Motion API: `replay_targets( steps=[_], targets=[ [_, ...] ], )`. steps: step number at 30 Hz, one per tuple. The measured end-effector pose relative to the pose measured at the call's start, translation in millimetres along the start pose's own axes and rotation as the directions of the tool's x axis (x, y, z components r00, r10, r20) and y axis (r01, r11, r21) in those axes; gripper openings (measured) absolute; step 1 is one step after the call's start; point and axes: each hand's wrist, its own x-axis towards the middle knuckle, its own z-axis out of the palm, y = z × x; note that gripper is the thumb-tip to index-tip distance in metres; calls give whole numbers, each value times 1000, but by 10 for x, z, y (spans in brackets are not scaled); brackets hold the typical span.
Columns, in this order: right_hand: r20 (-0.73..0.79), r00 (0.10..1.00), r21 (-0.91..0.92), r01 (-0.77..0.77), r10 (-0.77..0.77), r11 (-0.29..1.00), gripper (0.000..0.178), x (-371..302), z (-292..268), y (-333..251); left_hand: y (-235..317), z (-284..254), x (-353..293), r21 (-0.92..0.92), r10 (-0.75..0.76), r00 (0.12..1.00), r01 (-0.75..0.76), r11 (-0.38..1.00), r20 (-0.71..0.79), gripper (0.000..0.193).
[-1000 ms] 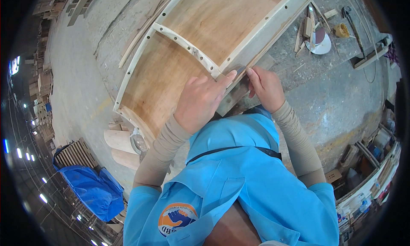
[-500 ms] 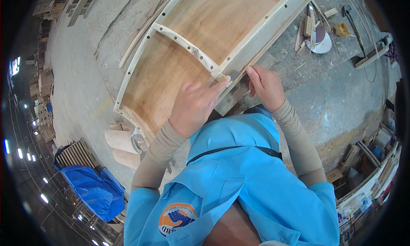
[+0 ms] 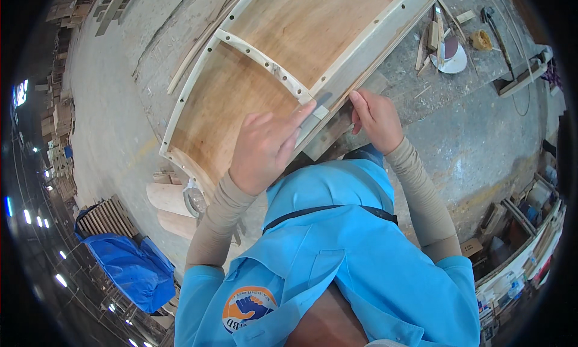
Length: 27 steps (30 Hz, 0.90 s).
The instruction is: The person applies glue to a wooden frame and inserts small wooden dowels into pre-drilled holes. They use a chisel to tap the dowels flush with the surface and smooth the edges. The person repeats this process for multiple joints on the frame.
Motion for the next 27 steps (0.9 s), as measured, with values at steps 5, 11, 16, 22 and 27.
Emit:
replay_targets(
  steps=[5, 11, 16, 22, 27],
  targets=[
    [-38, 998, -49, 44, -46, 998, 34, -37, 38, -4, -69, 128, 39, 8, 34, 999, -34, 999, -36, 48],
    [-108, 994, 38, 30, -26, 999, 27, -152, 38, 19, -17, 249, 247, 19, 62, 997, -61, 998, -54, 47],
    [-164, 986, 61, 47, -37, 997, 24, -158, -24, 106, -7, 355, 445, 23, 94, 991, -93, 995, -95, 47],
    [-156, 987, 2, 29, -28, 1000, 23, -107, -64, 48, 1, 343, 559, 39, 90, 991, -87, 995, -100, 45],
    [-221, 974, 30, 61, -53, 998, 16, -87, -12, 46, -19, 348, 567, 31, 112, 986, -109, 994, -119, 44]
  ],
)
